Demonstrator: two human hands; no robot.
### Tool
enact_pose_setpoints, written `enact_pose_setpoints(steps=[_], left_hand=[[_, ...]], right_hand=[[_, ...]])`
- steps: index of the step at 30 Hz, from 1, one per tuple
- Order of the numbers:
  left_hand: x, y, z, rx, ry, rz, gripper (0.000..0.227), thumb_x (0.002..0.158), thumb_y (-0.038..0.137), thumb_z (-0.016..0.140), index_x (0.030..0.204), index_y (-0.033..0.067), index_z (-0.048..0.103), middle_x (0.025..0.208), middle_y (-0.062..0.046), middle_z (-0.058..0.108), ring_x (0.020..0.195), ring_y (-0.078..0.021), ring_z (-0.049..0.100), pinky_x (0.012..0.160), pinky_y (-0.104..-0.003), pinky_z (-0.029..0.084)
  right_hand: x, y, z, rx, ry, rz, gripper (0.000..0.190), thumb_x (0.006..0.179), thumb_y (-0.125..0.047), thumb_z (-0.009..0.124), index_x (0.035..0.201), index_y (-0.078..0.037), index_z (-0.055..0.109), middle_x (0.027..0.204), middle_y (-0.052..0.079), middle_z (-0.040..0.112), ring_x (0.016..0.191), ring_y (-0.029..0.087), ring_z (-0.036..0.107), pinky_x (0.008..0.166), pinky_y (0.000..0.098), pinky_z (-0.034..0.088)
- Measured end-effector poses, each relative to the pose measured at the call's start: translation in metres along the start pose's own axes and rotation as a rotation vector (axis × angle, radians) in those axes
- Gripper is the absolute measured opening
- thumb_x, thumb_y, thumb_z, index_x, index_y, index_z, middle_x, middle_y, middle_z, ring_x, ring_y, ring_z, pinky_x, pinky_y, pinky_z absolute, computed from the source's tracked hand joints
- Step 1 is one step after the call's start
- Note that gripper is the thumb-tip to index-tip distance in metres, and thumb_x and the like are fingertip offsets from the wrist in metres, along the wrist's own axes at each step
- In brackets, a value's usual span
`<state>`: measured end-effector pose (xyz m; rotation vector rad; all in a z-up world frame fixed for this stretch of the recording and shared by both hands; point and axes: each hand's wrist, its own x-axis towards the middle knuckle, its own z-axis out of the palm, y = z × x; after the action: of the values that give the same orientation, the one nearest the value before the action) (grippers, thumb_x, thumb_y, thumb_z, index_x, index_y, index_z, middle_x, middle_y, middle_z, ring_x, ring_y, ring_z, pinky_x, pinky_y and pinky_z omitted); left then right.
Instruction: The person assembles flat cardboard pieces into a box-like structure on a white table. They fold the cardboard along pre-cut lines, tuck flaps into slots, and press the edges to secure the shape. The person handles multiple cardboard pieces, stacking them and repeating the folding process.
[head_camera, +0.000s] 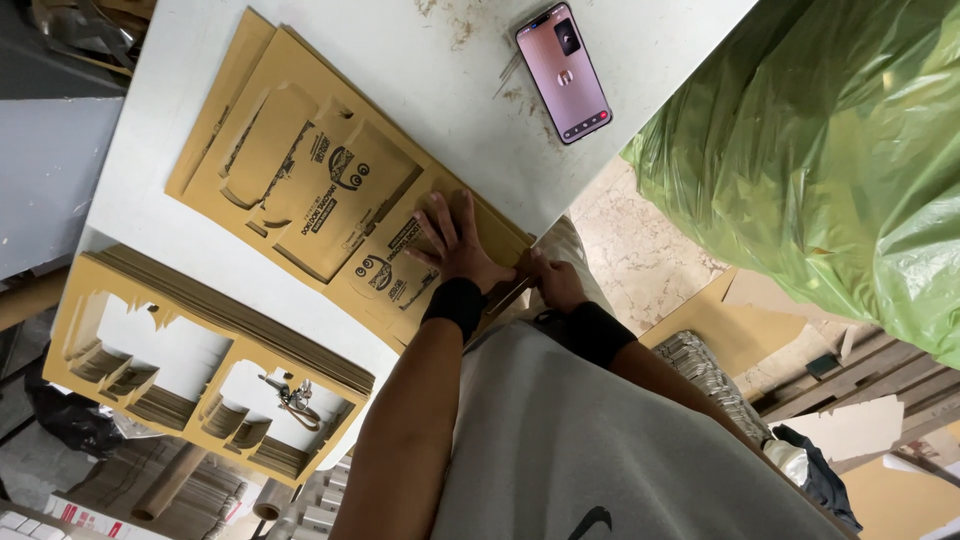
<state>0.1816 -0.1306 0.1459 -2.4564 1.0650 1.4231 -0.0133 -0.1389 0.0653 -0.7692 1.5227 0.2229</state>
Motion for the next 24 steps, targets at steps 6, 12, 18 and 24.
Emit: enact_pose_setpoints(steps=[6,12,18,24], left_hand=[[-0.002,0.004,-0.004,-0.009,0.013,-0.005,0.155,0.064,0.052,0.096,0.164,0.0332,-0.02,0.162,-0.013,-0.043,0.145,-0.0503,-0.04,0.107,-0.089,-0.007],[-0.011,0.015,-0.015,-0.047,0.024,-0.021,0.15,0.065,0.043,0.094,0.164,0.036,-0.019,0.164,-0.011,-0.041,0.146,-0.0475,-0.04,0.106,-0.086,-0.013],[-0.017,0.022,-0.02,-0.012,0.047,-0.014,0.138,0.072,0.032,0.084,0.164,0.0364,-0.019,0.165,-0.011,-0.04,0.147,-0.0467,-0.04,0.104,-0.087,-0.015],[0.007,-0.003,0.06,0.252,0.233,0.085,0.105,0.089,0.012,0.061,0.167,0.0345,-0.006,0.173,-0.014,-0.016,0.155,-0.0482,-0.019,0.107,-0.088,0.0]], right_hand=[[0.004,0.002,0.006,-0.103,0.058,-0.044,0.074,0.095,-0.075,0.054,0.072,-0.009,0.078,0.075,0.015,0.074,0.085,0.035,0.072,0.084,0.0454,0.053],[-0.003,-0.005,0.011,-0.203,0.101,-0.038,0.078,0.094,-0.075,0.046,0.075,-0.008,0.08,0.08,0.012,0.077,0.098,0.037,0.072,0.092,0.0477,0.052],[-0.029,-0.03,0.014,-0.164,0.134,0.005,0.076,0.092,-0.075,0.047,0.077,-0.008,0.082,0.083,0.012,0.078,0.102,0.037,0.071,0.096,0.0493,0.051],[-0.024,-0.024,0.007,-0.134,0.086,0.009,0.077,0.095,-0.078,0.048,0.075,-0.012,0.082,0.083,0.013,0.077,0.098,0.038,0.071,0.096,0.0491,0.052]])
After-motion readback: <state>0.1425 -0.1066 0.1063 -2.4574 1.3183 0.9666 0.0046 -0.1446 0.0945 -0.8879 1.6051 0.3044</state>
